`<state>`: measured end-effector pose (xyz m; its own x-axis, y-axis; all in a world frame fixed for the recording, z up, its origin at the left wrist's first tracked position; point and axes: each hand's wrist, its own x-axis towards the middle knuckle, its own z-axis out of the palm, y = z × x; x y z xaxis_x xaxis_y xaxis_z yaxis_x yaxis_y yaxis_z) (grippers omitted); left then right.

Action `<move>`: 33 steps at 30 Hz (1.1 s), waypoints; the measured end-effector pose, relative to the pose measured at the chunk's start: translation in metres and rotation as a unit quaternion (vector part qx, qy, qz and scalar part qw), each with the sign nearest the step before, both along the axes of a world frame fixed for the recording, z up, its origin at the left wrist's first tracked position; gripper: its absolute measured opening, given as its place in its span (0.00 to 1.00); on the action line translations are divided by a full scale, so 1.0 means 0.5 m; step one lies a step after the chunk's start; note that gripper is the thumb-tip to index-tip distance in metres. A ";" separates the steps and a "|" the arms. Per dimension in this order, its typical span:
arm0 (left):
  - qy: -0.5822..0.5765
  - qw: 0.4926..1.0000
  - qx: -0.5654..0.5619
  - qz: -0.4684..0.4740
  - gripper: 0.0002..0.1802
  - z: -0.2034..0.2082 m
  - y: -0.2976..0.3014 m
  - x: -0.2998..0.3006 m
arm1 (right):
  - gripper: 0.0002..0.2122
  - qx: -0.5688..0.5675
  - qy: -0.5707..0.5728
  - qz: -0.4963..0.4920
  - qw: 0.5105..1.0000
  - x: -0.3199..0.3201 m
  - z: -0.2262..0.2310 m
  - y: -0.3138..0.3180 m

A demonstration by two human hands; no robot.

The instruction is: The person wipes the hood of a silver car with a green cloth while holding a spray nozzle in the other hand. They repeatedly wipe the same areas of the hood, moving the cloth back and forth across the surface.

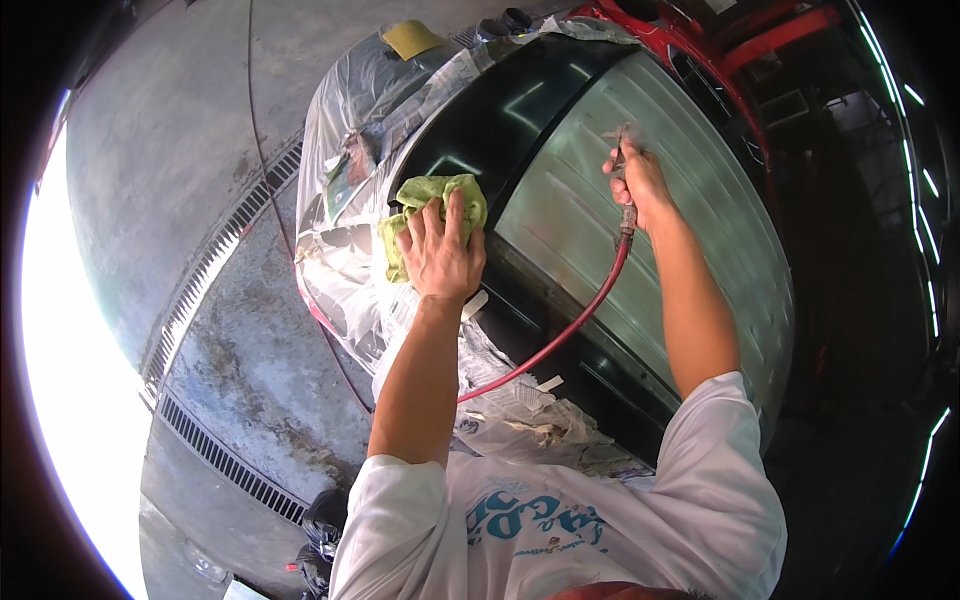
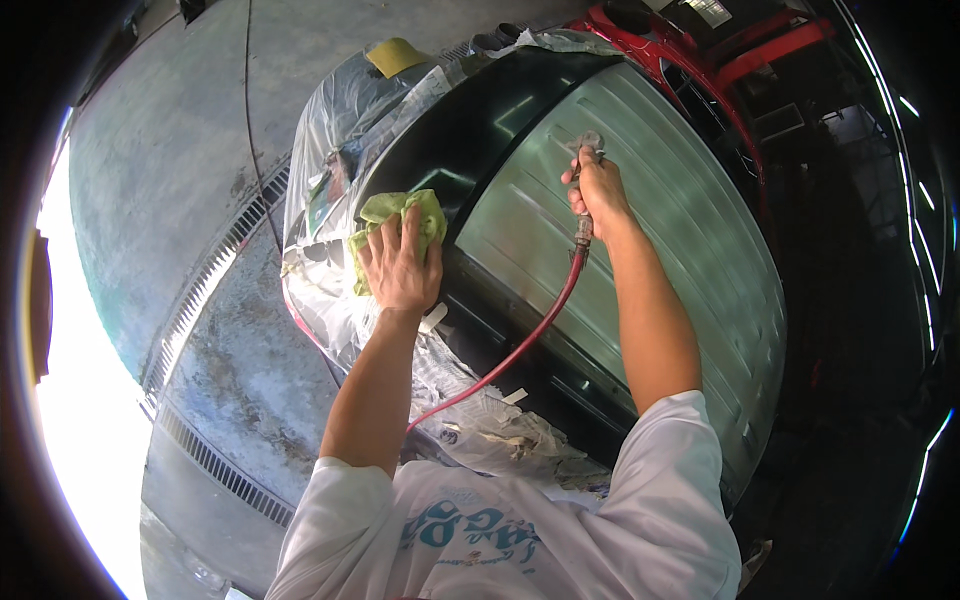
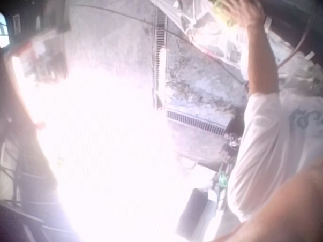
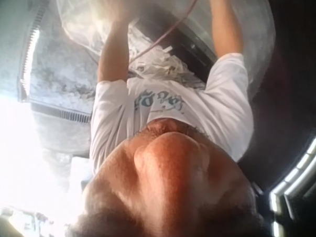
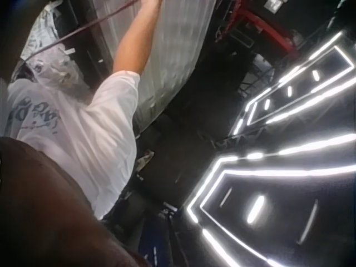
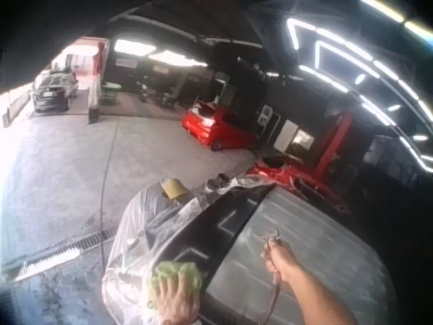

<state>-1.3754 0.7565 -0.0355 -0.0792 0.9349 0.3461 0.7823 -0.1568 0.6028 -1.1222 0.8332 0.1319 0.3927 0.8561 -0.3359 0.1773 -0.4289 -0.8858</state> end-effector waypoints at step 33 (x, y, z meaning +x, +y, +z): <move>0.019 0.999 0.028 0.019 0.38 0.008 0.003 0.009 | 0.17 -0.153 0.188 0.144 0.959 -0.077 -0.037 -0.191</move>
